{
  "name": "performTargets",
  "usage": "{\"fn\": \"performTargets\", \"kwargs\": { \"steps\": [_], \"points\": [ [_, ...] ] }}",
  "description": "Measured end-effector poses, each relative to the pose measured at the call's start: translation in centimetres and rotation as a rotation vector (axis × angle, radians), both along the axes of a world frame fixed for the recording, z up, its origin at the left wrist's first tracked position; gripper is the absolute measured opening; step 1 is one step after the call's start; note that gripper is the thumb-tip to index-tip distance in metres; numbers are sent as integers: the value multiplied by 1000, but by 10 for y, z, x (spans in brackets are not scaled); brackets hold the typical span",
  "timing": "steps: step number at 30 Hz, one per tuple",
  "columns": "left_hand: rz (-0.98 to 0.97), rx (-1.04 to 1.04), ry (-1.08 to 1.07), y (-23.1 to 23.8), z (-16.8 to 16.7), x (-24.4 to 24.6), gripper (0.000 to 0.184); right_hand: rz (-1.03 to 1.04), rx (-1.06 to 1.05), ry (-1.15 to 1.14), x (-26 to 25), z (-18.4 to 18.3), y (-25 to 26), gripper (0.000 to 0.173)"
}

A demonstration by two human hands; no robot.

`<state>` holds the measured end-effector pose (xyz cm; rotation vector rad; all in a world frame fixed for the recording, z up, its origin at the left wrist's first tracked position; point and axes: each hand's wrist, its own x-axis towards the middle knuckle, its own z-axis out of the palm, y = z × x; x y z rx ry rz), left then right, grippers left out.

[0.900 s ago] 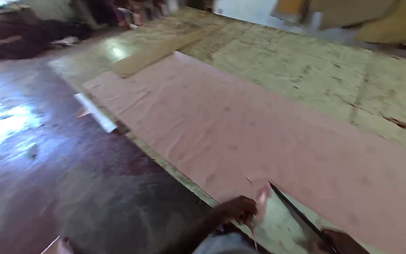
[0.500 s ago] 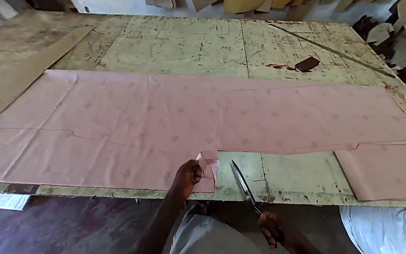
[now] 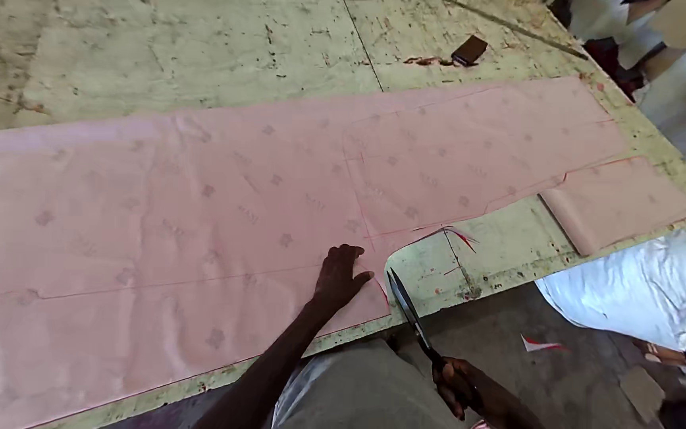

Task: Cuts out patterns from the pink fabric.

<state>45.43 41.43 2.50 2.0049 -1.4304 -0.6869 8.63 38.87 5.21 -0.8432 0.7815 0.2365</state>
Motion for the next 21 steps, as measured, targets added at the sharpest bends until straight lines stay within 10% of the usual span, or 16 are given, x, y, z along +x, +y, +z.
{"fn": "performTargets", "kwargs": {
  "steps": [21],
  "points": [
    [-58, -62, -165, -6, -45, -11, 59, 80, -91, 100, 38, 16, -33, 64]
  ]
}}
